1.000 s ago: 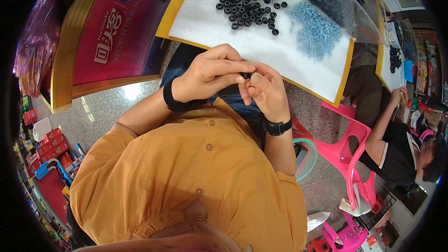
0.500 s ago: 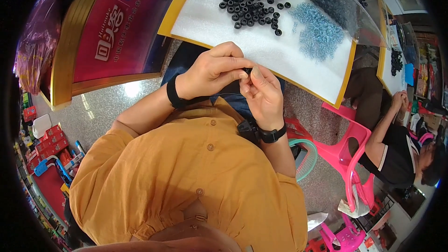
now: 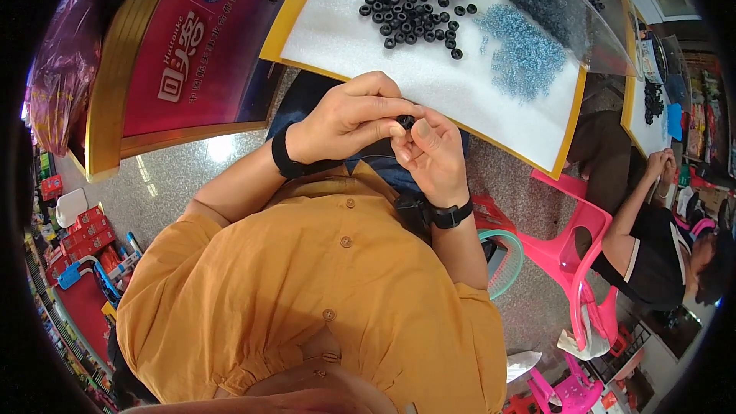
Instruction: The person assembles components by hand, repeatedly picking up black beads and inserting small pieces into them.
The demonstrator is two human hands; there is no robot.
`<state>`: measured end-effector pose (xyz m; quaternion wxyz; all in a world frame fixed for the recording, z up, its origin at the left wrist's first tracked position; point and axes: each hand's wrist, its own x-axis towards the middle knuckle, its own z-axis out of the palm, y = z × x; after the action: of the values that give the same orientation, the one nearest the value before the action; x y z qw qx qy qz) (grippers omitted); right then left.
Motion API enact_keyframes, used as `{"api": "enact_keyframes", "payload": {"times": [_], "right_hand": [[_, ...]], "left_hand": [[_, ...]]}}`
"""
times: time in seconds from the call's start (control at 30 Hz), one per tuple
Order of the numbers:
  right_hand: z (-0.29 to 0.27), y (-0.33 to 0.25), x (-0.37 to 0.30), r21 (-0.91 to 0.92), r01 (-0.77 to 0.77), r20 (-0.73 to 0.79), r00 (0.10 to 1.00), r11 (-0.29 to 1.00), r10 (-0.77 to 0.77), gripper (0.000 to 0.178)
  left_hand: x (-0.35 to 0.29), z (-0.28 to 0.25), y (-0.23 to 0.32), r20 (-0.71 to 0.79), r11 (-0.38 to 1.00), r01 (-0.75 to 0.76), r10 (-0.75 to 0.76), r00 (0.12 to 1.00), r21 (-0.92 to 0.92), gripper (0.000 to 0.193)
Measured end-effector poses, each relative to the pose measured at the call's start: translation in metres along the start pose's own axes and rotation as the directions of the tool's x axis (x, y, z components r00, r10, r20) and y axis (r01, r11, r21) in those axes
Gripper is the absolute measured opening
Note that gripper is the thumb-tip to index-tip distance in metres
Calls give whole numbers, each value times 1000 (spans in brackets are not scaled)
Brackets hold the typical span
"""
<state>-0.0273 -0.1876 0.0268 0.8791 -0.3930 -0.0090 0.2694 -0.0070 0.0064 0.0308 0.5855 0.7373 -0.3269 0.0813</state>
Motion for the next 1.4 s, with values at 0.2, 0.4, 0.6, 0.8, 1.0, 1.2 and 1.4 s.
{"api": "enact_keyframes", "payload": {"times": [0.2,0.4,0.6,0.8,1.0,1.2,1.4], "right_hand": [[13,10,-2,77,70,-34,997,995,-67,38],[13,14,-3,78,136,-56,990,988,-132,34],[3,11,2,183,-27,70,997,983,14,40],[-1,17,5,246,-23,67,998,969,7,41],[10,8,5,199,15,-5,1000,980,-14,32],[6,-116,47,-851,273,-122,728,449,-675,41],[-105,-274,114,-805,-117,481,445,-582,-755,36]], "left_hand": [[0,4,0,-41,998,-63,63,997,3,28],[-3,9,0,-90,996,-86,83,993,-36,27],[-2,5,3,-57,999,-28,26,998,-41,26],[-1,7,4,-82,998,-54,57,995,33,24],[-5,6,-1,-105,998,-26,31,994,49,29],[-9,7,-2,-136,983,180,-184,974,-35,39],[-3,11,-4,-91,994,107,-106,990,13,35]]}}
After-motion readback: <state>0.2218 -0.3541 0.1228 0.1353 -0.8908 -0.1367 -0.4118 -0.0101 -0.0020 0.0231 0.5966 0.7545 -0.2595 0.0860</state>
